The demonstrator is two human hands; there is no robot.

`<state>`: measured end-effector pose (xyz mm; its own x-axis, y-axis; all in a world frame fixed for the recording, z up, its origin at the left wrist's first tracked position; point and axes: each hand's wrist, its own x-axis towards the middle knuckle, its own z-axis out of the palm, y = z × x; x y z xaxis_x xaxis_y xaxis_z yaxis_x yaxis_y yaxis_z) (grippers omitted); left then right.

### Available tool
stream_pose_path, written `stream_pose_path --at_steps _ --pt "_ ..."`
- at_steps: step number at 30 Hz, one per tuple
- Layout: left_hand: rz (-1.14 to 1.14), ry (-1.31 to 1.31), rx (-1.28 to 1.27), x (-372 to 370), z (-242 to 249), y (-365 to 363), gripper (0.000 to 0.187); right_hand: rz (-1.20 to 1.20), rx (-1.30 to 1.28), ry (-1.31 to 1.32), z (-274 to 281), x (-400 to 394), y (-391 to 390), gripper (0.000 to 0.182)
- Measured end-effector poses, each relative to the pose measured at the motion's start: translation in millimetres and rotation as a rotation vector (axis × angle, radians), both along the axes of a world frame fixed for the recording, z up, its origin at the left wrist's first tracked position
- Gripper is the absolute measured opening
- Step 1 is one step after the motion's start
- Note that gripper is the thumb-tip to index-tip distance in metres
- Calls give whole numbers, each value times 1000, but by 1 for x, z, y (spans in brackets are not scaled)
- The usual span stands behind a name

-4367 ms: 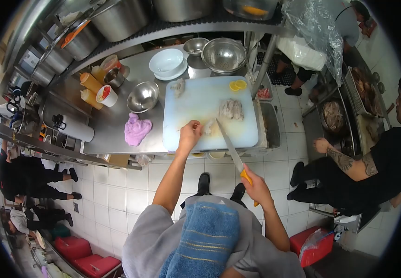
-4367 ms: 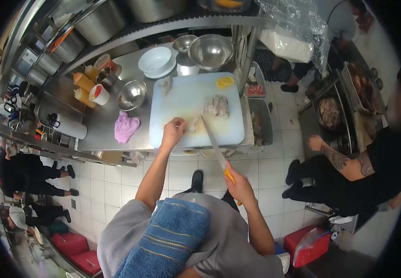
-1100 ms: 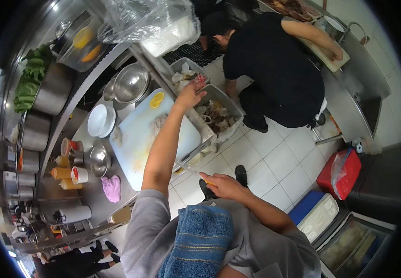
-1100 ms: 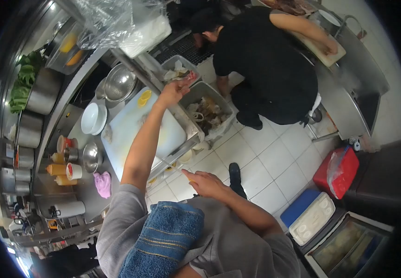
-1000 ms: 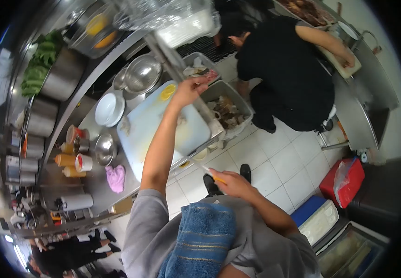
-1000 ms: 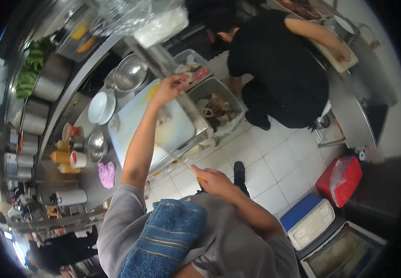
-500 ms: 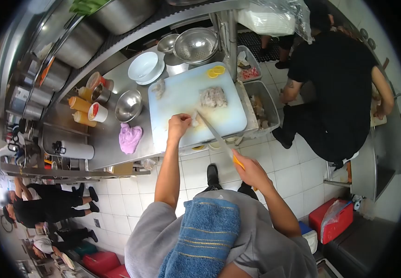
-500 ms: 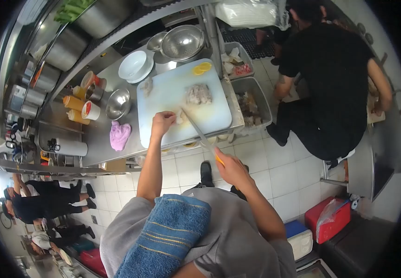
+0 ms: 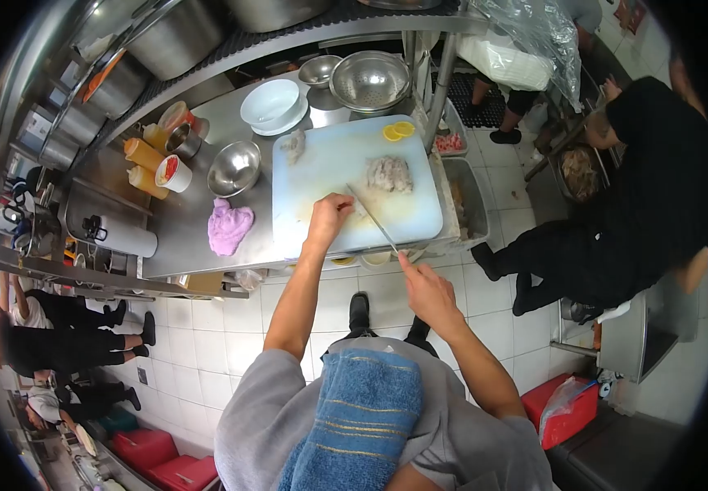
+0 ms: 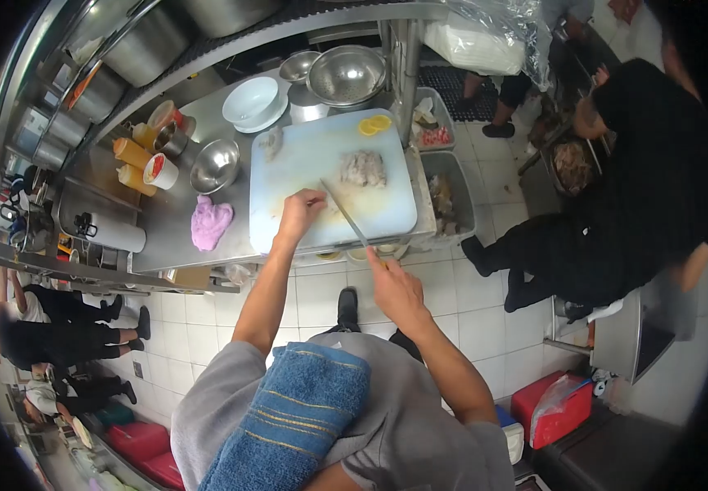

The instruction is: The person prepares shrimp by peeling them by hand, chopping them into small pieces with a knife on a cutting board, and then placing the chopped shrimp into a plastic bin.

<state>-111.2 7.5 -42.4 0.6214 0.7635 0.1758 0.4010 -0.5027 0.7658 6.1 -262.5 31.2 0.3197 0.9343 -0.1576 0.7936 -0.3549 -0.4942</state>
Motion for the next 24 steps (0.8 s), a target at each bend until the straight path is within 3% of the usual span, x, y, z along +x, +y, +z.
stream_pose_path --at_steps 7,24 --pt "-67 -72 69 3 0 10 20 46 97 -35 -3 7 -3 56" --pt "-116 -112 172 -1 -1 -1 13 12 -4 41 -12 -10 -14 60"
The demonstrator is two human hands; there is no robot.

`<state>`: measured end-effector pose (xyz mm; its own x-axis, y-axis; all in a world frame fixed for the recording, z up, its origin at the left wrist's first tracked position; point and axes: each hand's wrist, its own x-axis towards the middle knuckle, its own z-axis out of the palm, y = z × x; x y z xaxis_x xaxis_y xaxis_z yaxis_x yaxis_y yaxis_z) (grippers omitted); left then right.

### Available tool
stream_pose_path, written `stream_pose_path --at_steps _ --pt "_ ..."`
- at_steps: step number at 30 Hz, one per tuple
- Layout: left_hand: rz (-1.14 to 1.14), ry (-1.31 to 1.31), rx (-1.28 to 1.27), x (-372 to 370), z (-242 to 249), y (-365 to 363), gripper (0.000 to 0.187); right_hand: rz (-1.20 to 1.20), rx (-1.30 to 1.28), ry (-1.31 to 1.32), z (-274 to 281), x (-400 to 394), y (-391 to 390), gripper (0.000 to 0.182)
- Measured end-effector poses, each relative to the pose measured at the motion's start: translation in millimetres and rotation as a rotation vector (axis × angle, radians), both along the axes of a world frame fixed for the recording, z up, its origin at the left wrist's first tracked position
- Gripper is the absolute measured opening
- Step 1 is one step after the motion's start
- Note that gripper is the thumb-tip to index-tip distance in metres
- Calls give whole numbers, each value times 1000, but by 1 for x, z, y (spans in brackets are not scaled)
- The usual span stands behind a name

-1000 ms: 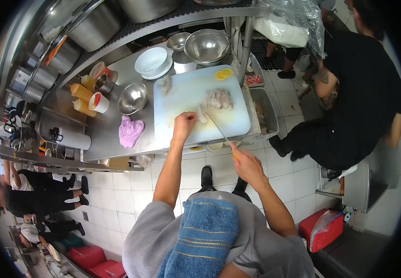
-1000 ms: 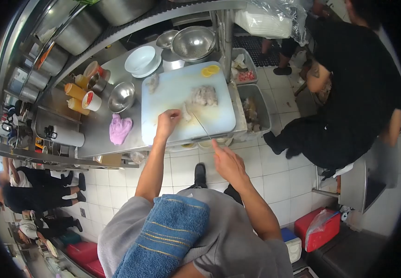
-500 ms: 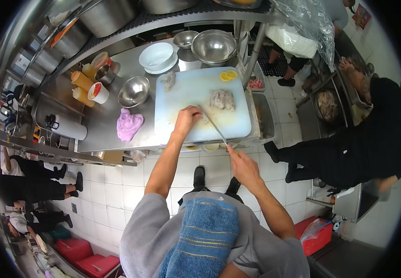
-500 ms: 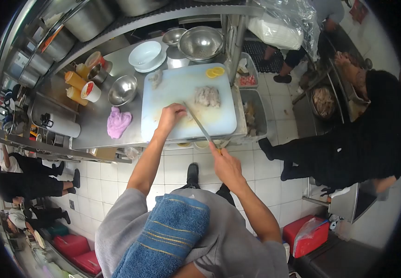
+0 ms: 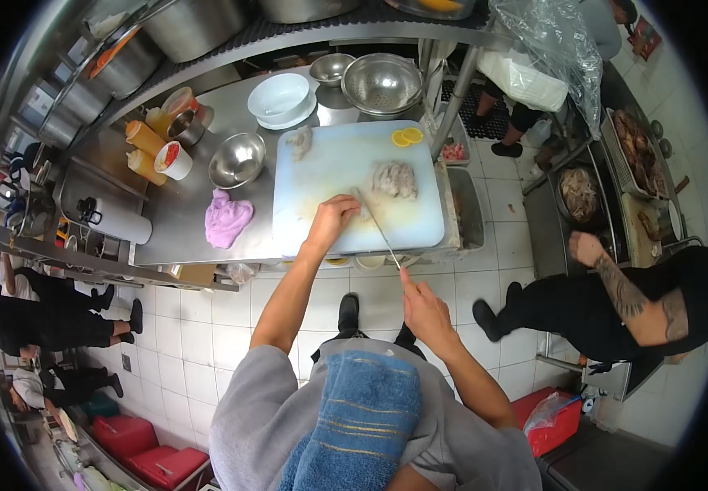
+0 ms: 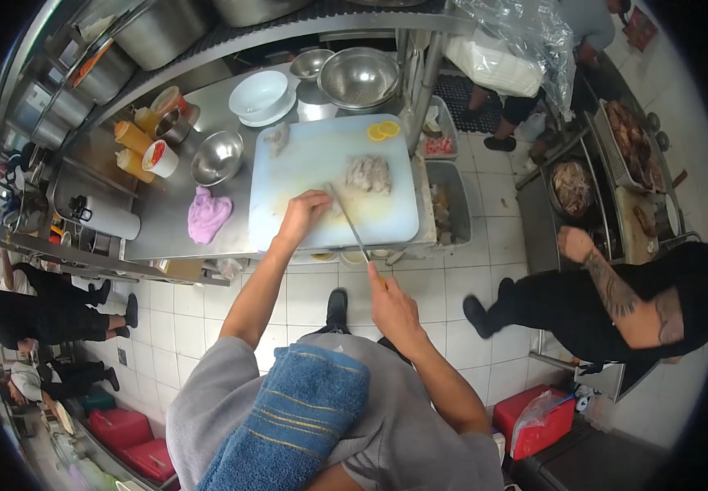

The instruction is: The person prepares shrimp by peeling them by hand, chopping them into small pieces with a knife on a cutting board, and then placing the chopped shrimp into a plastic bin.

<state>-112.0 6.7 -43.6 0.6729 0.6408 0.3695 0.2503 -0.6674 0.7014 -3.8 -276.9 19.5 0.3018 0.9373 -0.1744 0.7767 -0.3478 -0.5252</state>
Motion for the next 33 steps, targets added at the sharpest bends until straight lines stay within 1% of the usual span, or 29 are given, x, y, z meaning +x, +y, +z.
stream_pose_path --at_steps 5,16,19,21,25,28,31,33 --pt "-79 85 -5 2 8 9 12 5 30 19 13 11 0 60" --pt "-136 117 51 3 8 18 12 127 36 -6 39 33 7 56" --pt "-147 128 41 3 17 14 12 131 -33 13 49 33 10 60" --pt "-150 144 58 8 21 23 12 160 -91 -23 51 29 9 65" --pt "-156 190 74 2 10 15 12 182 -164 -33 56 28 21 74" --pt "-143 198 68 3 14 17 12 177 -194 -23 44 23 32 75" --pt "-117 206 49 1 9 17 12 173 -31 -39 -1 22 44 75" --pt "-103 194 67 0 7 17 12 153 28 -48 -12 26 59 70"
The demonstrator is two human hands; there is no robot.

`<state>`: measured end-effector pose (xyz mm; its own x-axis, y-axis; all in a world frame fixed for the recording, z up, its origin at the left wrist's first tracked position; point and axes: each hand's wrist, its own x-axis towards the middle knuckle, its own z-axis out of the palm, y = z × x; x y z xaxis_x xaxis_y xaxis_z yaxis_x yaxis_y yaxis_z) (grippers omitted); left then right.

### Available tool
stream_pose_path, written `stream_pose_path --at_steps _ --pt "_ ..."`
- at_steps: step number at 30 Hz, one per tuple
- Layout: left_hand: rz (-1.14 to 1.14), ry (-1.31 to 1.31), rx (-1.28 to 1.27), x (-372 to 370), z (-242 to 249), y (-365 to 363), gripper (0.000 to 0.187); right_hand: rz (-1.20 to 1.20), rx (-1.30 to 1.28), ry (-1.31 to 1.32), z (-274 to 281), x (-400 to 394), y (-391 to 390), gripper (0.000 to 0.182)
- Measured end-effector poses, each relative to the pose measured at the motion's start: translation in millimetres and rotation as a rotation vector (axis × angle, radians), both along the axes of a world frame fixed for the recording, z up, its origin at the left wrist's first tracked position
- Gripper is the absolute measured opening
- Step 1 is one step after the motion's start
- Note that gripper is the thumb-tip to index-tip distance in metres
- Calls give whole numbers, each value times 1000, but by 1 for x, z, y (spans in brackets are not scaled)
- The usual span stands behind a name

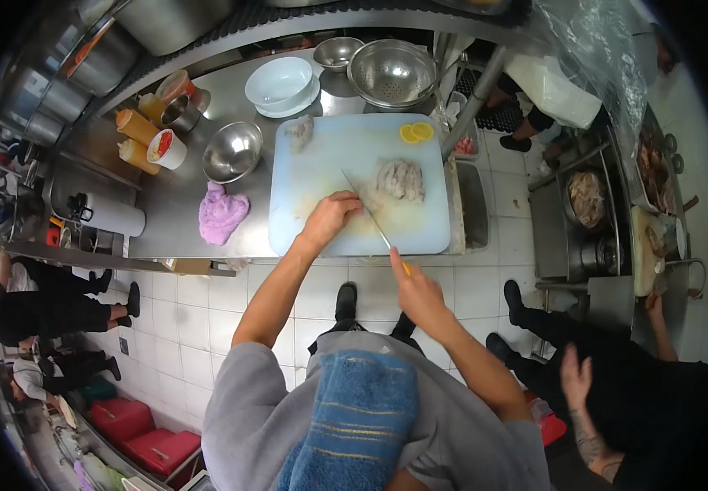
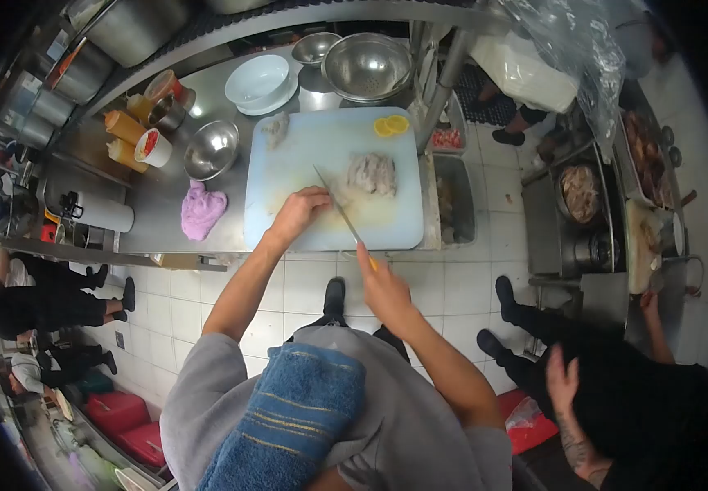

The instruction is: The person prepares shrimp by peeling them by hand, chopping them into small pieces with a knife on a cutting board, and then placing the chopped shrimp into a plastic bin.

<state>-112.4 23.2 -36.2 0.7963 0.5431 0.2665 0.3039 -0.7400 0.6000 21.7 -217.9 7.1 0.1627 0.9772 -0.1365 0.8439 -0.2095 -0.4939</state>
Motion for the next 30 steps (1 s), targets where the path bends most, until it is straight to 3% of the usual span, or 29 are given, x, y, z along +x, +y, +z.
stream_pose_path --at_steps 1,4,7,11,14,16,18,24,27,30 --pt "-2 -13 17 0 -1 -2 12 -14 28 0 -4 2 7 67" --pt "8 -30 17 1 -1 -6 13 -60 95 425 -10 36 25 59" --pt "58 -83 -7 2 -7 -8 12 -111 237 469 -24 52 24 55" --pt "334 -135 -220 7 0 -27 16 -315 50 700 13 60 29 58" --pt "520 -4 -319 22 16 -36 29 -443 -16 951 21 64 31 59" --pt "534 -8 -146 38 -4 -34 30 -440 44 1022 19 66 28 60" --pt "558 -20 -50 50 -14 -28 30 -441 94 1025 23 67 20 60" --pt "576 -26 -199 63 -3 -11 24 -483 135 992 39 59 -14 60" --pt "599 -157 -185 76 -3 0 23 -502 116 960 40 53 -31 59" --pt "584 -200 -464 80 8 1 26 -526 119 932 40 46 -50 59"
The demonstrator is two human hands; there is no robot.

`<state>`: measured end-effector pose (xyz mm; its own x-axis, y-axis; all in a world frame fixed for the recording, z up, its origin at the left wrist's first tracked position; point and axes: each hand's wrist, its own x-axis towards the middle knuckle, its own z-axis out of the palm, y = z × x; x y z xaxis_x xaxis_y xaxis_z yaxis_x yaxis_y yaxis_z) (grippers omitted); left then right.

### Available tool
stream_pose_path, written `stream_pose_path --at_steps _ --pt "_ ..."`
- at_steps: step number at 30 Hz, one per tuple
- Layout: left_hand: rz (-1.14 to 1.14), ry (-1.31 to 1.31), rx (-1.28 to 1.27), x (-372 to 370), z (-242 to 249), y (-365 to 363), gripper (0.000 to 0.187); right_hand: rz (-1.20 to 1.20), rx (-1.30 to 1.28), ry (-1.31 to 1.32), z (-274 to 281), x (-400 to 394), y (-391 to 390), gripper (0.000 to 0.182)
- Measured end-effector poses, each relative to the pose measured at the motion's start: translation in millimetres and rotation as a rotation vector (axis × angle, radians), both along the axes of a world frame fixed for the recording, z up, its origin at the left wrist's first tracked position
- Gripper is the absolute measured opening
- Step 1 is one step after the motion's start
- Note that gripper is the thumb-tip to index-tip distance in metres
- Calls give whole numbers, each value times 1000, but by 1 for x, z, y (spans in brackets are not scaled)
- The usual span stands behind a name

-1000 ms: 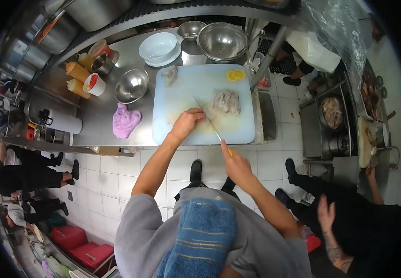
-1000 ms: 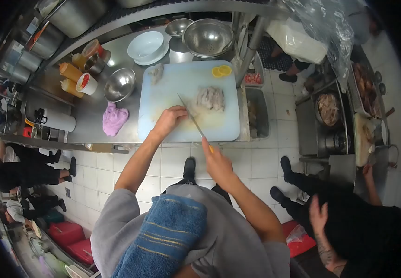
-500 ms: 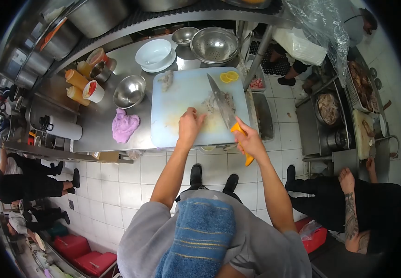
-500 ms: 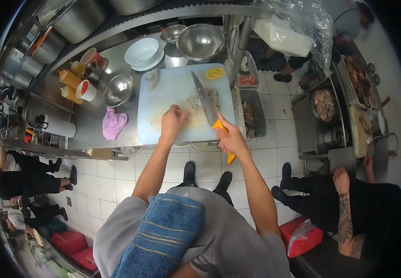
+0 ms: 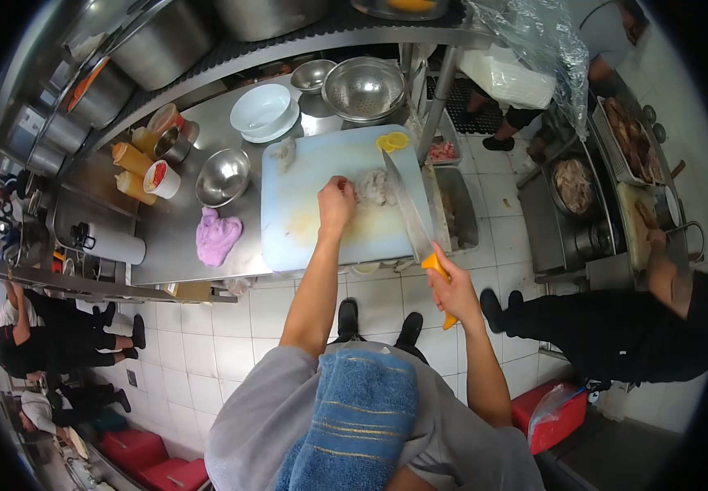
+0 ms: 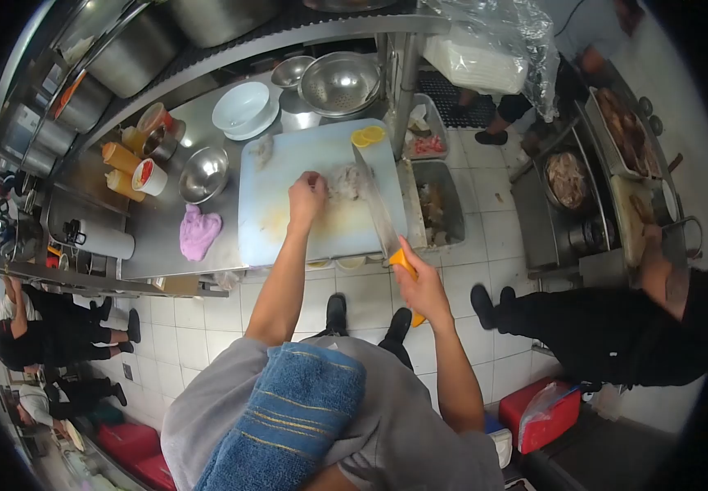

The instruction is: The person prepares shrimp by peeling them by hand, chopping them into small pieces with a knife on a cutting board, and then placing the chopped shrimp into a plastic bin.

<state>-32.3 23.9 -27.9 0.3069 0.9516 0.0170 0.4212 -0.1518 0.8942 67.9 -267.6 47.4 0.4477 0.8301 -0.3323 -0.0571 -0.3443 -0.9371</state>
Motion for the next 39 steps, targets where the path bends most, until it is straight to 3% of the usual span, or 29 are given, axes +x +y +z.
stream_pose_path --at_steps 4,10,16,18,21,24,28,30,32,33,34,36,37,39 --pt "-75 117 144 -6 -10 0 34 -17 -71 -16 -4 -1 -13 59" --pt "39 124 102 -8 -13 18 36 -25 6 -568 -39 -1 -15 57" --pt "-25 109 141 11 -9 37 30 58 -185 -672 -42 -12 -4 59" --pt "-19 180 227 5 -10 33 28 62 -177 -664 -37 -13 -6 60" --pt "-72 150 58 -3 -7 24 27 49 -161 -638 -38 -15 -8 61" --pt "-104 58 101 11 -13 23 22 15 -113 -626 -42 -15 -9 60" --pt "-204 103 388 22 -17 29 17 -12 -100 -568 -34 -15 -8 58" --pt "-190 101 305 7 -19 51 22 -24 9 -553 -48 -19 -14 57" --pt "-85 154 674 -21 -68 108 27 -80 107 -543 -59 -19 -27 57" --pt "-72 132 683 -40 -69 125 28 -103 154 -534 -58 -23 -30 57" --pt "-16 283 1099 -54 -105 169 38 -104 160 -584 -51 -26 -31 57" --pt "-150 411 711 -64 -40 164 28 -97 161 -604 -37 -33 -33 56" --pt "-154 494 825 -67 -38 170 25 -81 164 -582 -32 -34 -32 56" --pt "-190 672 652 -69 -30 179 25 -37 174 -534 -27 -39 -28 55"
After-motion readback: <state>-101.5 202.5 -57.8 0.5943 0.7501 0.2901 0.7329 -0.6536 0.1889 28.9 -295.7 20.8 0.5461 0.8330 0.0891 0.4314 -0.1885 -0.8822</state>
